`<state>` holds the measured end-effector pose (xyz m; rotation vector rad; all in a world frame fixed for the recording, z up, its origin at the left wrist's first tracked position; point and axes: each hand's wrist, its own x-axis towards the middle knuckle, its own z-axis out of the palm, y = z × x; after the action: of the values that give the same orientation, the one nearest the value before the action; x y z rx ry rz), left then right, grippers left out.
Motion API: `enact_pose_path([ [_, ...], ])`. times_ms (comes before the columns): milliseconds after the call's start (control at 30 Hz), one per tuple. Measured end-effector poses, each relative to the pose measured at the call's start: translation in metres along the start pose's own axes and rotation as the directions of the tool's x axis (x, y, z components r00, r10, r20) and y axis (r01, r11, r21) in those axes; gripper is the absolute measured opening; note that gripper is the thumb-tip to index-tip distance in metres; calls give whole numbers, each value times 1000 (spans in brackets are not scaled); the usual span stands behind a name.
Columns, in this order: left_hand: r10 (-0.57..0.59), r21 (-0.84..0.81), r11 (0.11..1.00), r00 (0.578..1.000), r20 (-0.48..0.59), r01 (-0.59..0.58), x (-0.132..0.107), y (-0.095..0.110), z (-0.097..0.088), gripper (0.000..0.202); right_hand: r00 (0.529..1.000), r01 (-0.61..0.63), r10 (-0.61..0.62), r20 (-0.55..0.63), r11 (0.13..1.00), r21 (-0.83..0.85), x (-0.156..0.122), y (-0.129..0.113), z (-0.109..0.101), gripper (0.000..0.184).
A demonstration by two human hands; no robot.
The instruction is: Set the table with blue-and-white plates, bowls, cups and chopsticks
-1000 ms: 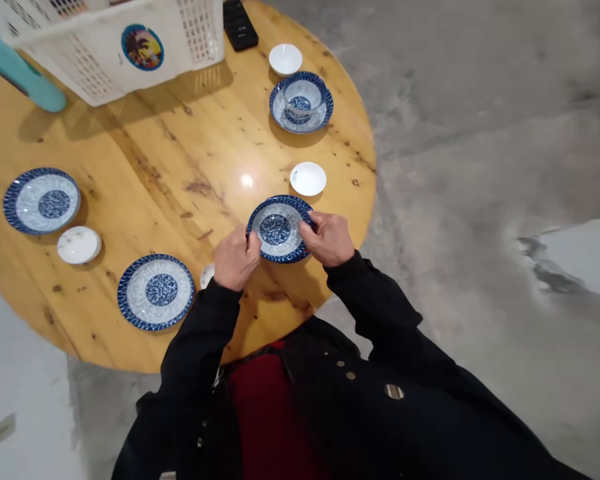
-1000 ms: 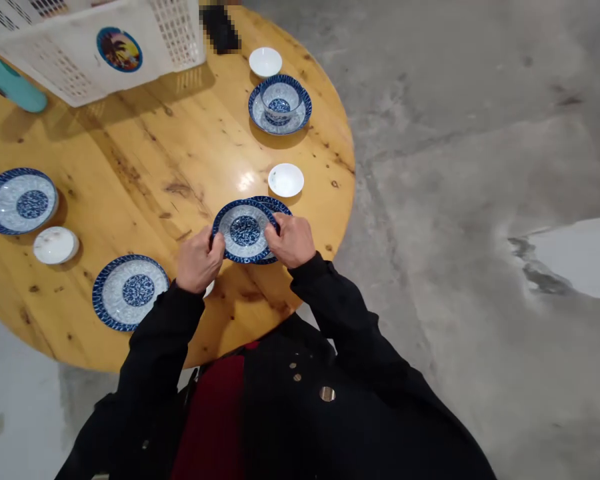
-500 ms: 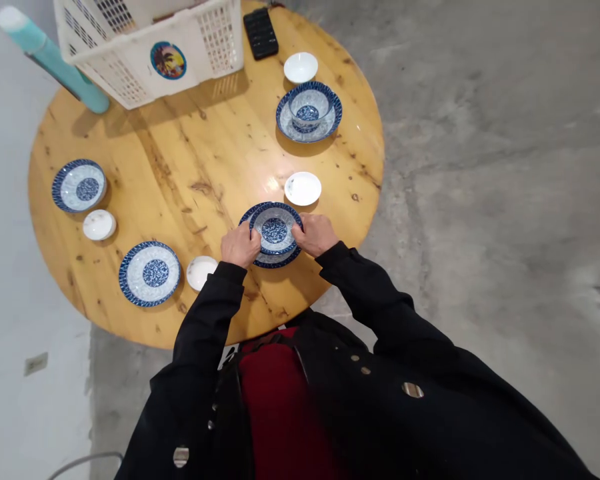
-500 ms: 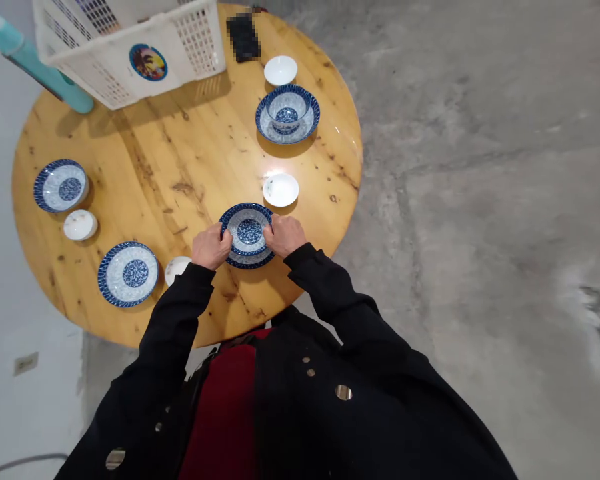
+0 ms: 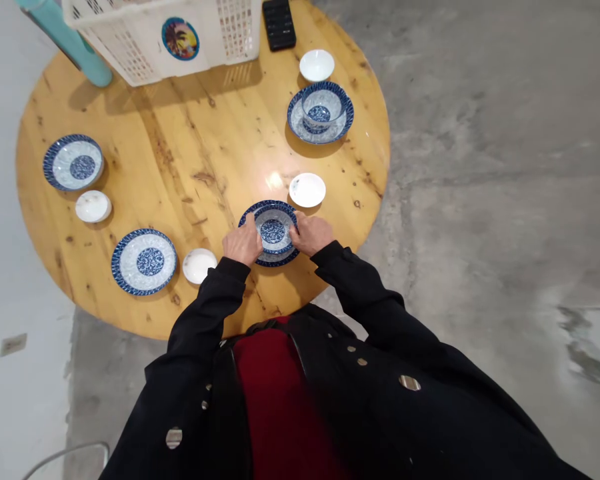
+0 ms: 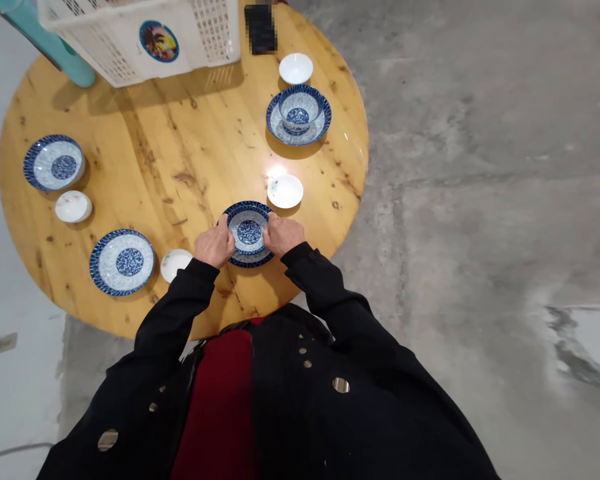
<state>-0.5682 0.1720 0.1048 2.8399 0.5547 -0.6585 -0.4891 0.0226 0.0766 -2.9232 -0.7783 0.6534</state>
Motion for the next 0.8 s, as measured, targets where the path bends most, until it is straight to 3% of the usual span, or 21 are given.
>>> enact_pose_path([
  [167, 0, -99, 995, 999, -50, -5, 3, -11, 0, 49, 999, -5, 8, -33, 997, 81, -1, 1, 3, 40],
  [267, 25, -330, 943, 999, -38, -36, 9, -25, 12, 50, 999, -5, 18, -50, 972, 236, -3, 1, 10, 40],
  [400, 43, -708, 707, 998, 47, 3, 23, -34, 41, 40, 997, -35, 67, -48, 872, 488, 0, -4, 25, 33],
  [467, 47, -823, 567, 997, 60, 23, 28, -32, 51, 38, 993, -32, 92, -72, 810, 586, 1, -9, 31, 25],
  [533, 37, -869, 493, 998, 53, 28, 28, -29, 54, 38, 987, -37, 127, -94, 763, 645, 0, -12, 35, 17],
  [600, 21, -854, 520, 1000, 19, 5, 22, -28, 49, 36, 978, -37, 165, -130, 745, 666, -5, -15, 38, 15],
  [667, 24, -798, 602, 999, -23, -33, 11, -28, 41, 36, 965, -20, 188, -181, 746, 666, -15, -16, 40, 16],
  [800, 87, -703, 699, 992, -96, -129, -17, -25, 32, 40, 939, 21, 211, -273, 755, 656, -46, -13, 43, 22],
])
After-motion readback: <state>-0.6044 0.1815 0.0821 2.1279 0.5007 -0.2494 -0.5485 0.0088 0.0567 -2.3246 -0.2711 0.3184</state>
